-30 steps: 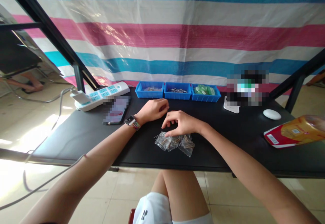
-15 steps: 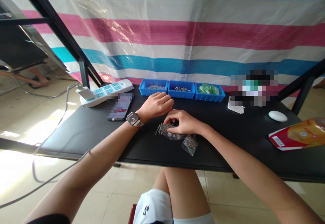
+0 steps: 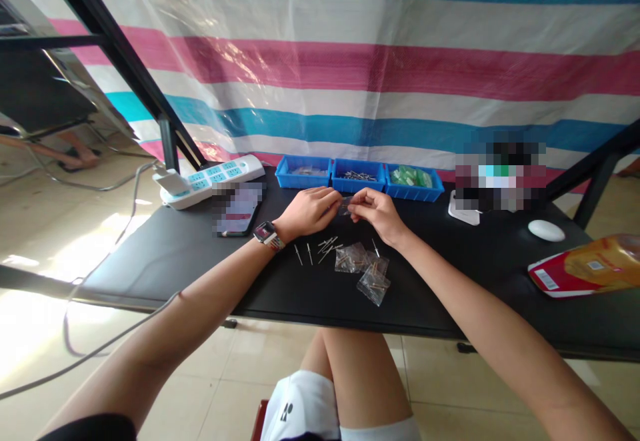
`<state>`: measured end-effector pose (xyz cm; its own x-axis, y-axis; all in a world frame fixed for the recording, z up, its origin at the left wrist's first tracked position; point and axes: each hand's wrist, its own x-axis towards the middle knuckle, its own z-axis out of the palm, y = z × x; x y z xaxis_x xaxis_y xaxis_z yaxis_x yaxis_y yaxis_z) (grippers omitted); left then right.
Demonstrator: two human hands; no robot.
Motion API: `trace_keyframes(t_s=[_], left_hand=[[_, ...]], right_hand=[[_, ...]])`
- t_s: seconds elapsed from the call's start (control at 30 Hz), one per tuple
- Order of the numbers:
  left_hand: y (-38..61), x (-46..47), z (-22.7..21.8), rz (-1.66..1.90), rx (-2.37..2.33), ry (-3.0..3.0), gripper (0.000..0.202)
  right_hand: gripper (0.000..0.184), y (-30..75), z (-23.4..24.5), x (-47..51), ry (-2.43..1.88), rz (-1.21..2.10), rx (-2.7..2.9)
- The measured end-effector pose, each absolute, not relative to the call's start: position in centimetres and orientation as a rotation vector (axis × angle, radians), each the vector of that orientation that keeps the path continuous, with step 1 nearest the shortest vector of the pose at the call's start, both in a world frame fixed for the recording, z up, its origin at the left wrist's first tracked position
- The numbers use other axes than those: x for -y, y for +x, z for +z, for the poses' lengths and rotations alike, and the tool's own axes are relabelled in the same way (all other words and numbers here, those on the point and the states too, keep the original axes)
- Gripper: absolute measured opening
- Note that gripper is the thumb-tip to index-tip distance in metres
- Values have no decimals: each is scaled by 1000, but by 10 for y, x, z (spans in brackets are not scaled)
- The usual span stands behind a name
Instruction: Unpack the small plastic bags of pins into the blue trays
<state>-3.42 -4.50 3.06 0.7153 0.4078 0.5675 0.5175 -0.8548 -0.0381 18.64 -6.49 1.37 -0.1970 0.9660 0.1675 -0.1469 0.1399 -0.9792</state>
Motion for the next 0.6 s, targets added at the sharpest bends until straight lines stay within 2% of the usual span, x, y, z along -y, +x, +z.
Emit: trace_keyframes(t_s=[0.23, 0.4, 0.6], left_hand=[[-33, 46, 28, -973, 803, -2847, 16], [-33, 46, 29, -1034, 862, -2842, 21], [-35, 45, 31, -983, 821, -2757, 26]], right_hand=[[45, 187, 12, 63, -894, 1371, 1267], [40, 188, 17, 65, -857, 1452, 1220], [48, 190, 17, 65, -933, 1520, 1218]])
